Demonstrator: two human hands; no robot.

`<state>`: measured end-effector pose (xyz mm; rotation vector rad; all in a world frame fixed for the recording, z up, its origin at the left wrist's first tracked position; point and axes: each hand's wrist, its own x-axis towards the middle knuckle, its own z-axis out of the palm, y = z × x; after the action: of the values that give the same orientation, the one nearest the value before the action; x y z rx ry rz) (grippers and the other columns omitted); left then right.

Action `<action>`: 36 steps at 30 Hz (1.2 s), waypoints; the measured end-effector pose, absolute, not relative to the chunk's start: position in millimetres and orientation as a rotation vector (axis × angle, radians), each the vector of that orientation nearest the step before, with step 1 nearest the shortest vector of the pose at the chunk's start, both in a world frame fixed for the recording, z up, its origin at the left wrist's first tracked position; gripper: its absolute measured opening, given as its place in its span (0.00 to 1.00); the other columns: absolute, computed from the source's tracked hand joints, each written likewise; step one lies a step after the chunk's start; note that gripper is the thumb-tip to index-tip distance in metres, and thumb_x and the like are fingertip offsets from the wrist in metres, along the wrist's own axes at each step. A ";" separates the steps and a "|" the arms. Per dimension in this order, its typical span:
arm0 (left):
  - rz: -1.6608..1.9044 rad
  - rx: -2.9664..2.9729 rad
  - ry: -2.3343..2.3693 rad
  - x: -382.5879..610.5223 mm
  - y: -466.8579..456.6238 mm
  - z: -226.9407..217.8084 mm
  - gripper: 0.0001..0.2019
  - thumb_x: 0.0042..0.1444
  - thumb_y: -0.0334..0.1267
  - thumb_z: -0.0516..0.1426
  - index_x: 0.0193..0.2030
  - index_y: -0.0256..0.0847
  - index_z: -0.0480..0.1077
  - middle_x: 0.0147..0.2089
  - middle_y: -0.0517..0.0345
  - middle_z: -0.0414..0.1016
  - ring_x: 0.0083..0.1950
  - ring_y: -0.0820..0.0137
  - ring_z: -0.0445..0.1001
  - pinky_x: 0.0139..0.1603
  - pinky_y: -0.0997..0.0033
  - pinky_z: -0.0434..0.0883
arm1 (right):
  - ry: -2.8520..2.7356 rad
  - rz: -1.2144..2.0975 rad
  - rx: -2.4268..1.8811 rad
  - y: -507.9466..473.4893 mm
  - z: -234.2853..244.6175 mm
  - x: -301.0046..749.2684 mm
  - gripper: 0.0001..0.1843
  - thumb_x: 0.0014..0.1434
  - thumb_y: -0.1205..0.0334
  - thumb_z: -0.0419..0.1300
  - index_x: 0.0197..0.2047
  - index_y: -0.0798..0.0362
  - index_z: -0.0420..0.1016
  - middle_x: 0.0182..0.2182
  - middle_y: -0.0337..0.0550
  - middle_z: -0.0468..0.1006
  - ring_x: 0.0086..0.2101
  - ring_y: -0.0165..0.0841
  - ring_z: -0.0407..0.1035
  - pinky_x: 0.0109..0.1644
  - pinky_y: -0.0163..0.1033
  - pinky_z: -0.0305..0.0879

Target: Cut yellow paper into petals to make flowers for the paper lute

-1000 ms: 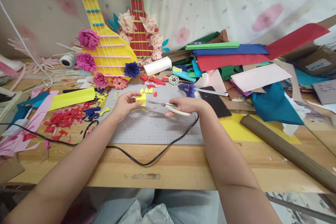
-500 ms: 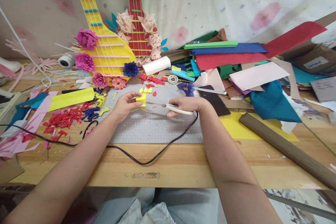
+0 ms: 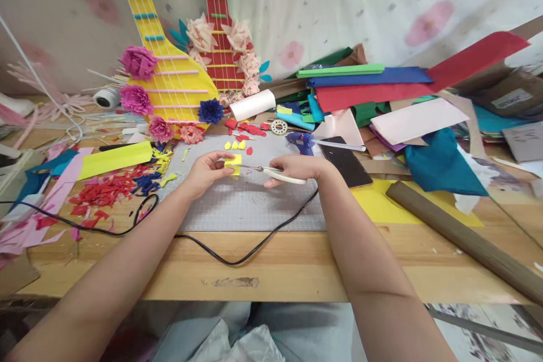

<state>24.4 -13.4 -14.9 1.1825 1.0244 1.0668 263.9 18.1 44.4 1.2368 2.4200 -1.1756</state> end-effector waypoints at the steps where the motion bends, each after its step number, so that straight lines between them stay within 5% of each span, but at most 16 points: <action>1: 1.056 1.192 1.030 24.9 -13.3 -15.5 0.21 0.33 0.36 0.67 0.39 0.37 0.72 0.32 0.57 0.77 0.32 0.72 0.74 0.39 0.69 0.71 | 2.416 -1.169 1.226 18.1 44.2 263.2 0.28 0.44 0.34 0.57 0.32 0.53 0.66 0.28 0.38 0.67 0.29 0.30 0.58 0.31 0.35 0.51; 36: 1.027 1.339 1.027 25.6 -12.0 -19.6 0.21 0.34 0.36 0.66 0.39 0.37 0.73 0.42 0.52 0.76 0.46 0.65 0.73 0.48 0.63 0.69 | 2.362 -1.223 1.196 22.5 35.0 262.1 0.29 0.43 0.34 0.58 0.33 0.54 0.68 0.29 0.38 0.68 0.31 0.31 0.59 0.33 0.35 0.51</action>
<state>25.6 -12.0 -19.6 1.3386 1.0275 1.0269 262.1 22.5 35.0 1.1959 2.3620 -1.2233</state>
